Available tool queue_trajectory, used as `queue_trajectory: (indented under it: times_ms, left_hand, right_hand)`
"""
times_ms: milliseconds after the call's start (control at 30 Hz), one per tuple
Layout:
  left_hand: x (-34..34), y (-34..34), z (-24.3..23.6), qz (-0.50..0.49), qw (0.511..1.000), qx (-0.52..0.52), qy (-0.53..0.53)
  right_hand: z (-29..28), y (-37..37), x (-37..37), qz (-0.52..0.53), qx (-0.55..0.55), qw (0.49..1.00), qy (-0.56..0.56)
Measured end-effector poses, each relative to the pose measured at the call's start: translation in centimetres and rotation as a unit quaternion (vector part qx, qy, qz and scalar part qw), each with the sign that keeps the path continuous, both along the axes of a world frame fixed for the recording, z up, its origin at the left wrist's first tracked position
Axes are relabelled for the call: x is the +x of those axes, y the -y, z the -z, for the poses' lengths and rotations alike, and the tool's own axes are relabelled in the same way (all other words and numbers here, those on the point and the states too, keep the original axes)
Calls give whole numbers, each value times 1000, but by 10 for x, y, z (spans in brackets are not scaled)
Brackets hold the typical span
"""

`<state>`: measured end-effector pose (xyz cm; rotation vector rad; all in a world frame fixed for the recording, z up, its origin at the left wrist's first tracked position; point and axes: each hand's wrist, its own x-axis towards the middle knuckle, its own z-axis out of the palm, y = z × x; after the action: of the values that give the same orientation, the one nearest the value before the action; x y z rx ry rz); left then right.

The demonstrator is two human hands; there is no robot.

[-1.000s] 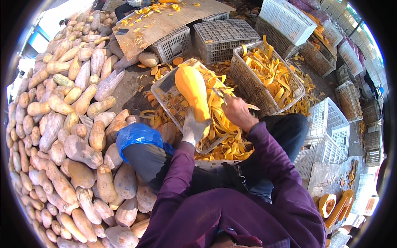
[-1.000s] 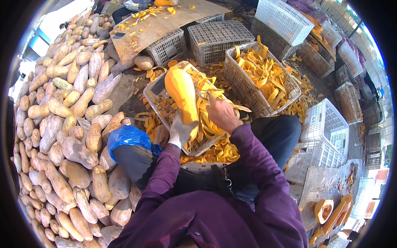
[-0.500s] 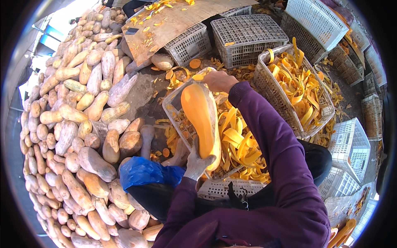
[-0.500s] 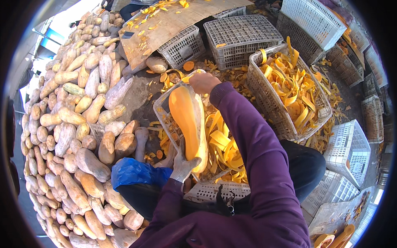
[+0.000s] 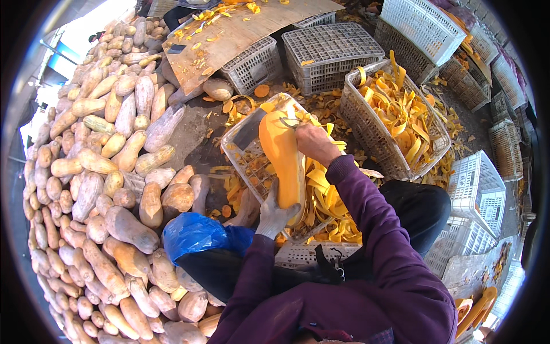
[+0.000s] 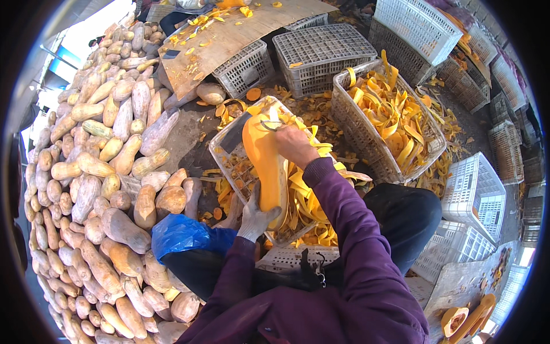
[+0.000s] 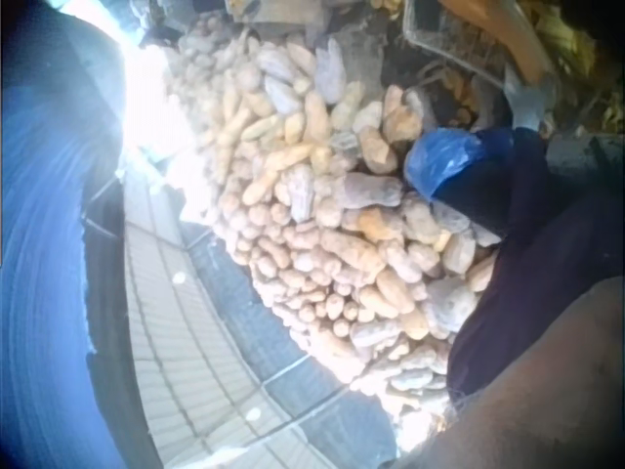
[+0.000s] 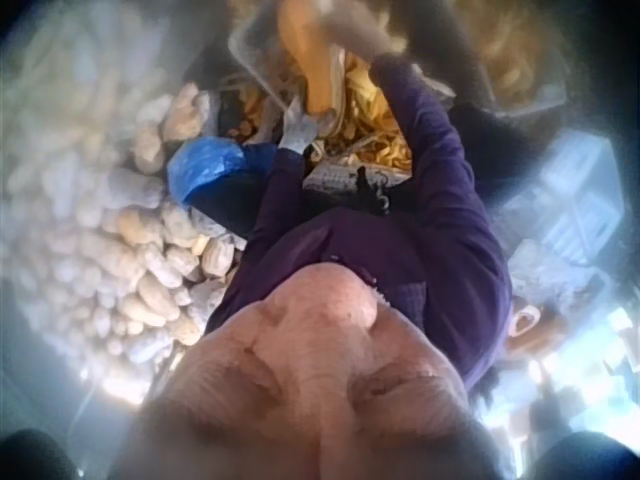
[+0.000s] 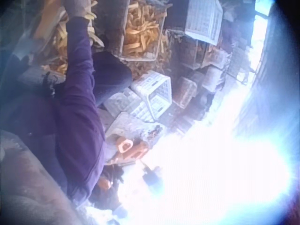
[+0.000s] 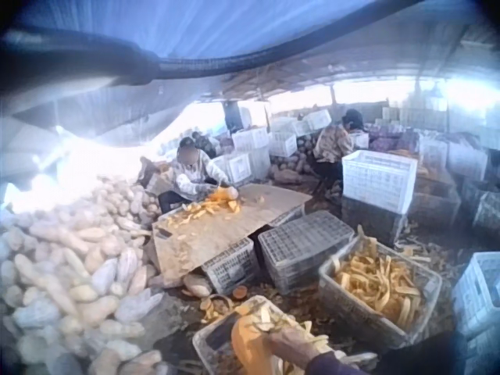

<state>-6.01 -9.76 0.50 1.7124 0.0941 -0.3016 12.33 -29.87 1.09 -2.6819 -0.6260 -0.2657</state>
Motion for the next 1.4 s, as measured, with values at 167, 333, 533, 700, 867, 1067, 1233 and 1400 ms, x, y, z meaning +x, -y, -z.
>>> queue_trajectory:
  times_ms: [167,333,533,700,867,1067,1233,1400]
  left_hand:
    - [2,-7,16,-23,999,4,-45]
    - [1,-17,56,-89,995,52,2]
    - [10,-23,86,-130,982,-138,-10]
    - [10,-20,84,-88,987,-133,-13]
    - [-7,-18,78,-94,992,-80,14]
    - [-8,-2,38,-76,995,-63,-31]
    - [-9,-11,40,-115,986,-120,-27]
    - [-7,-1,30,-121,986,-104,-42]
  right_hand:
    - [-1,-7,-68,30,-45,998,10]
    - [10,-18,-140,10,-107,991,77]
    - [5,-21,-237,-30,-44,997,65]
    - [-28,7,-295,-229,4,966,-120]
    - [-82,20,-113,-79,26,988,-131]
    - [-24,26,119,-144,-91,983,-73]
    - [-61,-21,125,-43,-41,944,-324]
    - [-31,-5,106,-78,32,976,-200]
